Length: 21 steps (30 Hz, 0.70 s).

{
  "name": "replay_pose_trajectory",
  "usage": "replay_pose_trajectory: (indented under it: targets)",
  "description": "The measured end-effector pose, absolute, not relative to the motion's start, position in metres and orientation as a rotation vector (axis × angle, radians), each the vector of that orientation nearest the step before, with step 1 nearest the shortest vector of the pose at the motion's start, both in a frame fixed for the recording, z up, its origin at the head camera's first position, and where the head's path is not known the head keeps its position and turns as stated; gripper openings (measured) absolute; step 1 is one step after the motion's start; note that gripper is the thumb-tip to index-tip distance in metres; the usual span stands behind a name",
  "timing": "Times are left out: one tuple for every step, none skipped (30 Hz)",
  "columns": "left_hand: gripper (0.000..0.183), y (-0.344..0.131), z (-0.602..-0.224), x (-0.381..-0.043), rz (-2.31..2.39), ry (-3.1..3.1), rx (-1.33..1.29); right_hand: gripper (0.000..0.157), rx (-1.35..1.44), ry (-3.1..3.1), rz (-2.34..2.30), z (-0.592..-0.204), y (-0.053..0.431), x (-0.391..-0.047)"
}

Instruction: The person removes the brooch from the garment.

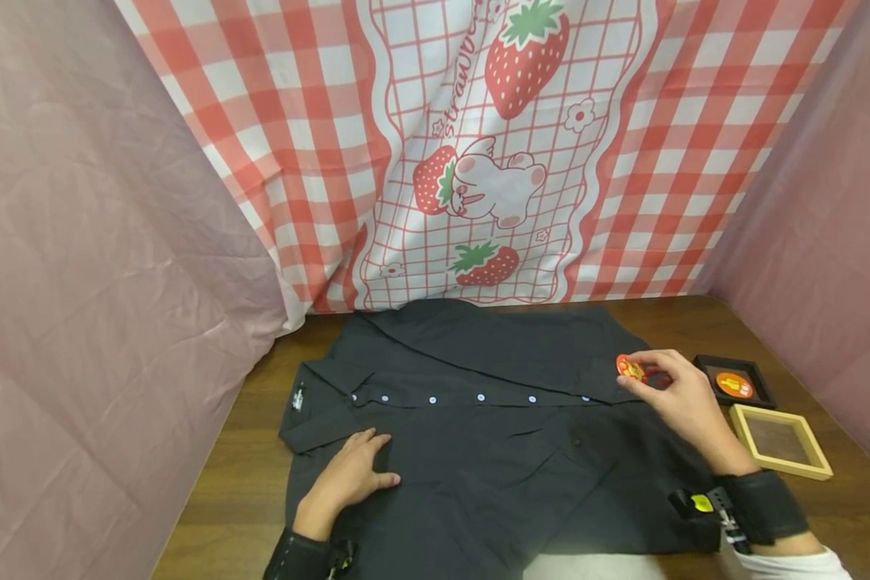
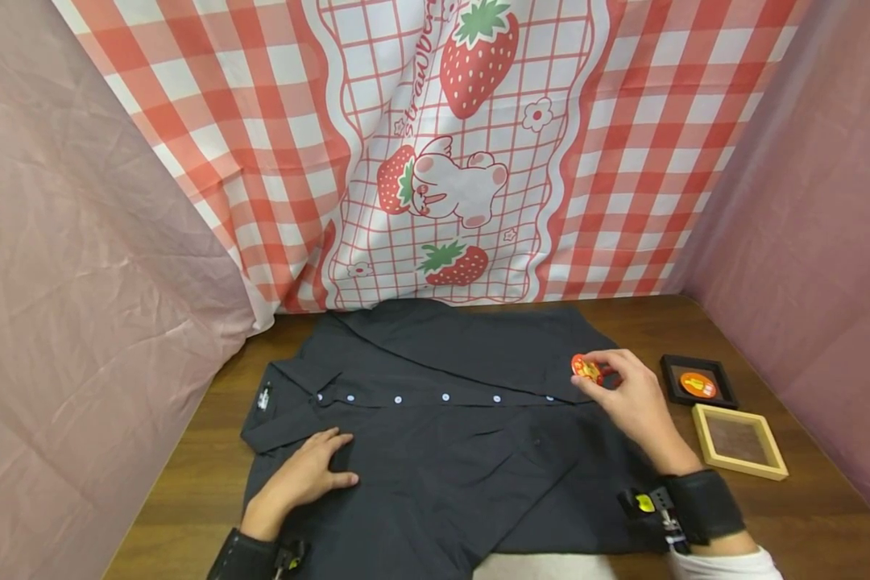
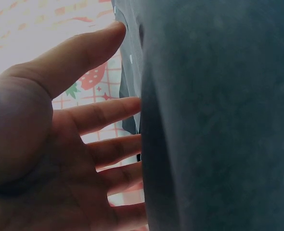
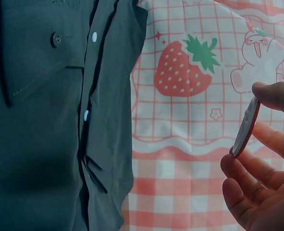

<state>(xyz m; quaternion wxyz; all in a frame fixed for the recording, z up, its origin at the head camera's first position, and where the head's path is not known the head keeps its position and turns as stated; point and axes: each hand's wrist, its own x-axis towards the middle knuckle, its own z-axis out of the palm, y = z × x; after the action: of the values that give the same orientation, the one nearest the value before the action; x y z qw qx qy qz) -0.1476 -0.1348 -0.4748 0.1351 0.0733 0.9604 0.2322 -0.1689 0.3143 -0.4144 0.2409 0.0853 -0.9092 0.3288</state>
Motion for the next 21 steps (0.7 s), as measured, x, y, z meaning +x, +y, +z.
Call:
replay_pose_trajectory:
  targets:
    - [0.065,-0.135,-0.475,-0.148,0.674,2.782,0.212,0.035,0.232,-2.489,0.898,-0.414,0.316,-0.169]
    - [0.065,-0.135,-0.475,-0.148,0.673,2.782,0.210,0.035,0.226,-2.492,0.897,-0.414,0.317,-0.169]
    - [0.065,-0.135,-0.476,-0.148,0.670,2.782,0.209,0.035,0.217,-2.494,0.895,-0.414,0.319,-0.169]
    - [0.065,-0.135,-0.476,-0.148,0.668,2.782,0.207,0.035,0.207,-2.494,0.898,-0.414,0.320,-0.169]
    - [0.066,-0.135,-0.476,-0.149,0.667,2.780,0.204,0.035,0.194,-2.496,0.900,-0.414,0.321,-0.169]
    - [0.066,-0.135,-0.476,-0.149,0.666,2.779,0.202,0.035,0.181,-2.495,0.905,-0.413,0.322,-0.168]
    - [0.066,-0.134,-0.475,-0.149,0.664,2.776,0.200,0.035,0.168,-2.494,0.908,-0.413,0.324,-0.167]
    - [0.066,-0.134,-0.475,-0.149,0.662,2.773,0.198,0.035,0.158,-2.492,0.912,-0.413,0.325,-0.166]
    - [0.066,-0.134,-0.475,-0.150,0.663,2.770,0.196,0.035,0.152,-2.488,0.916,-0.413,0.327,-0.166]
    - [0.066,-0.134,-0.475,-0.150,0.662,2.768,0.197,0.035,0.148,-2.483,0.924,-0.414,0.328,-0.165]
    - [0.066,-0.134,-0.475,-0.150,0.662,2.769,0.198,0.034,0.144,-2.477,0.931,-0.414,0.330,-0.165]
    - [0.066,-0.134,-0.474,-0.150,0.662,2.771,0.201,0.034,0.141,-2.472,0.940,-0.414,0.331,-0.165]
    - [0.065,-0.134,-0.474,-0.150,0.661,2.773,0.204,0.034,0.138,-2.470,0.943,-0.414,0.332,-0.165]
    - [0.065,-0.134,-0.474,-0.149,0.662,2.776,0.205,0.034,0.132,-2.468,0.948,-0.414,0.333,-0.164]
    - [0.065,-0.134,-0.474,-0.149,0.663,2.779,0.207,0.034,0.124,-2.470,0.952,-0.414,0.334,-0.164]
    - [0.065,-0.134,-0.474,-0.149,0.661,2.782,0.209,0.034,0.114,-2.473,0.949,-0.414,0.336,-0.164]
    - [0.065,-0.134,-0.474,-0.149,0.664,2.784,0.207,0.035,0.105,-2.479,0.946,-0.414,0.337,-0.164]
    - [0.065,-0.134,-0.474,-0.149,0.664,2.785,0.205,0.035,0.097,-2.486,0.947,-0.414,0.338,-0.163]
    - [0.065,-0.134,-0.475,-0.149,0.663,2.784,0.201,0.035,0.090,-2.491,0.947,-0.414,0.339,-0.162]
    - [0.066,-0.134,-0.475,-0.149,0.663,2.781,0.197,0.035,0.085,-2.494,0.951,-0.414,0.341,-0.162]
    - [0.066,-0.134,-0.475,-0.149,0.664,2.778,0.193,0.035,0.083,-2.496,0.952,-0.414,0.342,-0.161]
